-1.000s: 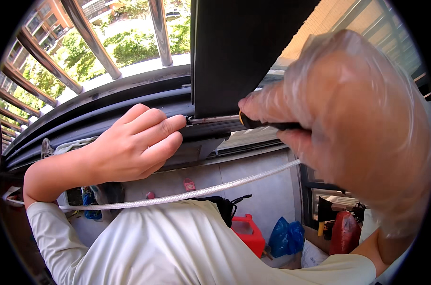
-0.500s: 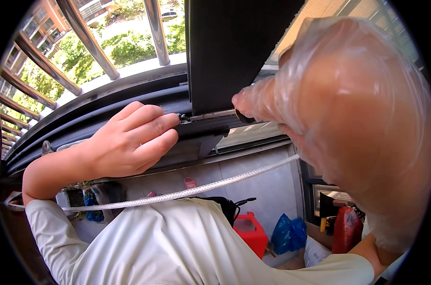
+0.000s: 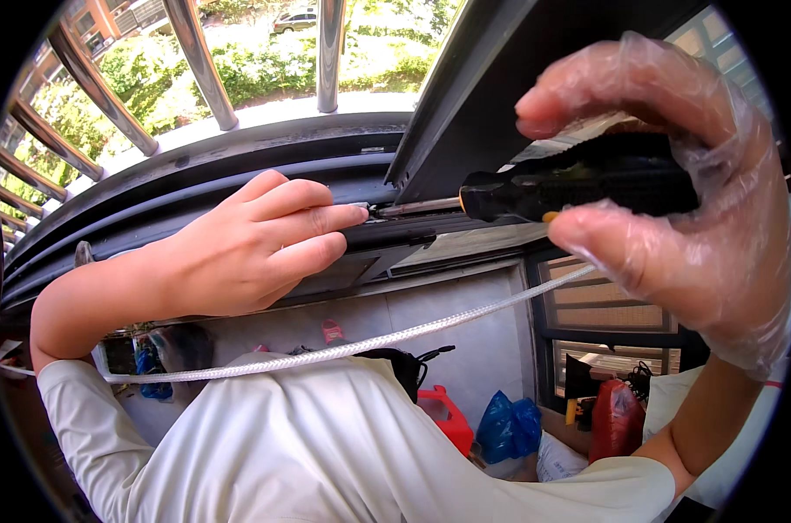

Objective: The person washes a cloth in a bucket of water, then uses the cloth and a screwdriver to clean the window frame and screen. They wipe the frame and use the screwdriver to scrape or pry at the frame's edges and corners.

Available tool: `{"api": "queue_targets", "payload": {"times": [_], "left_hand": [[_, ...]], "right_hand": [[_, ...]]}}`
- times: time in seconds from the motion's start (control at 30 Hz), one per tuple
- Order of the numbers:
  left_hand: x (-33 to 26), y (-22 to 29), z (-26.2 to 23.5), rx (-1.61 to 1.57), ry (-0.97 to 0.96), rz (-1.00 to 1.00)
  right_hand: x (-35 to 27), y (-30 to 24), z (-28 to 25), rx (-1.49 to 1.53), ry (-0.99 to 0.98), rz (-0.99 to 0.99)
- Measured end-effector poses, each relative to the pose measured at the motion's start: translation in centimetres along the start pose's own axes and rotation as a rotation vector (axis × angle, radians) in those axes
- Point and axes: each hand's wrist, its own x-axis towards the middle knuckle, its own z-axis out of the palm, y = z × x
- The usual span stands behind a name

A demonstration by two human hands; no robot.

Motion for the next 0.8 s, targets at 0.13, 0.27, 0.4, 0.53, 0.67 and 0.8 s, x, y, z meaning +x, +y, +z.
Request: {"api": "queue_targets", "payload": {"times": [0.13, 0.27, 0.4, 0.53, 0.67, 0.8], "left_hand": [[0.4, 0.0, 0.0, -0.052, 0.001, -0.004], [0.6, 0.2, 0.4, -0.080, 0.040, -0.018], [0.7, -0.1, 0.4, -0.127, 0.057, -0.050], [0.9, 0.0, 0.6, -0.102, 0.044, -0.052], [1.1, 0.1, 0.5, -0.087, 0.043, -0.059], [1.2, 0.2, 0.4, -0.083, 0.044, -0.063]], "right_hand": [[-1.2, 0.1, 1.3, 0.464, 0.159, 0.382], [-1.8, 0.9, 4.2, 0.373, 0.404, 0.238], [-1.8, 1.5, 6.9, 0.574, 0.514, -0.168], [-1.2, 0.7, 10.3, 1.083, 0.674, -0.415], [-1.0, 0.1, 11.1, 1.290, 0.844, -0.444], [-0.8, 0.0, 11.4, 1.346, 0.915, -0.376]]}}
